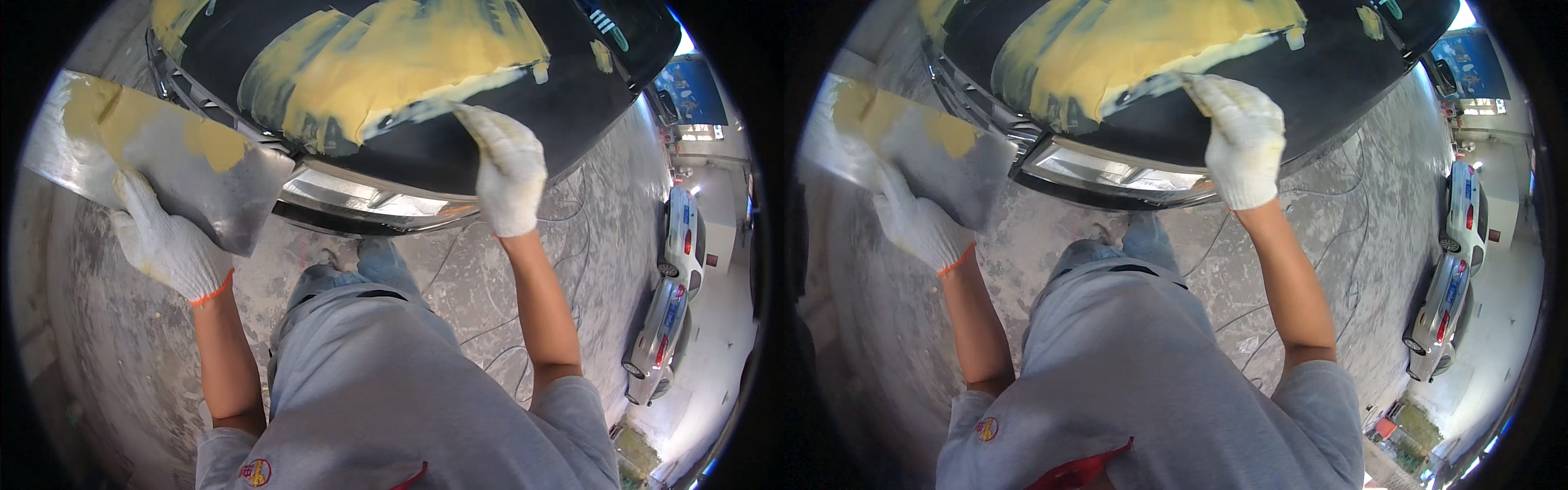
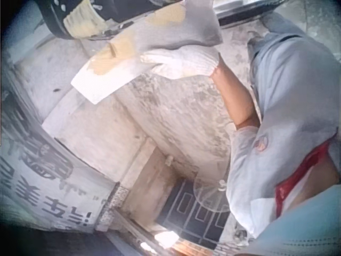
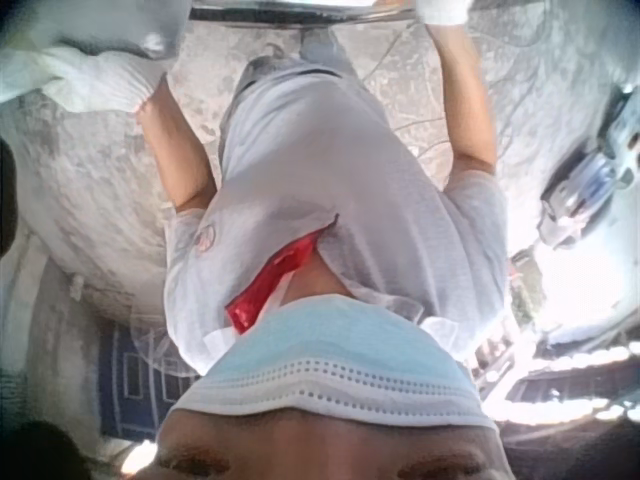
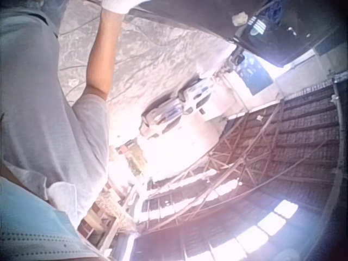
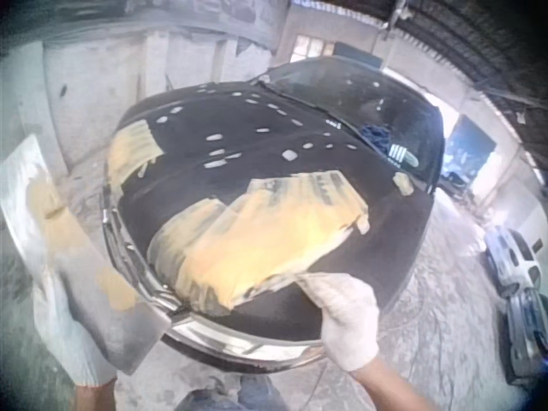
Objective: The person applies yellow body filler to the front hood of a black car using a small metal spreader and a larger metal mixing board. They repeatedly scoop filler from the board and spread it in smooth strokes across the hood surface.
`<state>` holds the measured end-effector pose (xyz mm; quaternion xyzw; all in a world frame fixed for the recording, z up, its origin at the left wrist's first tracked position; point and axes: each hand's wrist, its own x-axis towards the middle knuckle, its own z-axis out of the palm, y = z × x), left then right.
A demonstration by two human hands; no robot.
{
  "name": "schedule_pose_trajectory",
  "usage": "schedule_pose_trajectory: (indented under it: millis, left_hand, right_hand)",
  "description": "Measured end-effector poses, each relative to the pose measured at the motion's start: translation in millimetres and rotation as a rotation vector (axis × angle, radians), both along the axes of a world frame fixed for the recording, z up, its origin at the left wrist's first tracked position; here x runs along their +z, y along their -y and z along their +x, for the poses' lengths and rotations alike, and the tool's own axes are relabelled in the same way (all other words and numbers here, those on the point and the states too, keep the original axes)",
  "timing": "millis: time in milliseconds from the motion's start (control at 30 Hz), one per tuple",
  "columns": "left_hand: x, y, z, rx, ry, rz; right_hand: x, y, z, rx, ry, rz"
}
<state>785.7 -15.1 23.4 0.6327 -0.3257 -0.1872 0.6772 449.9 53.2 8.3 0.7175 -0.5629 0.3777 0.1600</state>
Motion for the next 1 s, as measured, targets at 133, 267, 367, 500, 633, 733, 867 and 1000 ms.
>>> schedule_pose_trajectory:
  millis: [133,267,367,500,633,733,867,1000]
  left_hand:
    - [-10.1,-19.2,13.8,-0.066,-0.072,0.017]
    - [-14.9,-25.9,23.1,-0.092,-0.138,-0.004]
    - [-14.8,-27.7,25.8,-0.100,-0.107,0.002]
    - [-13.6,-27.9,20.3,-0.118,-0.075,0.037]
    - [-10.4,-24.1,9.0,-0.125,-0.042,0.039]
    - [-8.1,-20.9,0.2,-0.142,-0.010,0.034]
    - [-8.5,-18.0,-9.8,-0.119,0.095,0.104]
    - [-12.2,-12.1,-18.0,-0.169,0.078,0.085]
  right_hand:
    - [-36.5,9.2,-0.6,0.025,-0.240,0.029]
    - [-44.5,15.9,-5.0,0.014,-0.298,0.076]
    - [-44.1,25.6,-9.3,0.030,-0.313,0.085]
    - [-45.9,36.0,-12.9,0.068,-0.309,0.085]
    - [-44.1,33.0,-14.0,0.085,-0.318,0.112]
    - [-39.1,29.1,-13.7,0.080,-0.318,0.122]
    - [-37.4,31.4,-12.6,0.060,-0.297,0.108]
    - [-45.9,32.3,-11.4,0.070,-0.273,0.128]
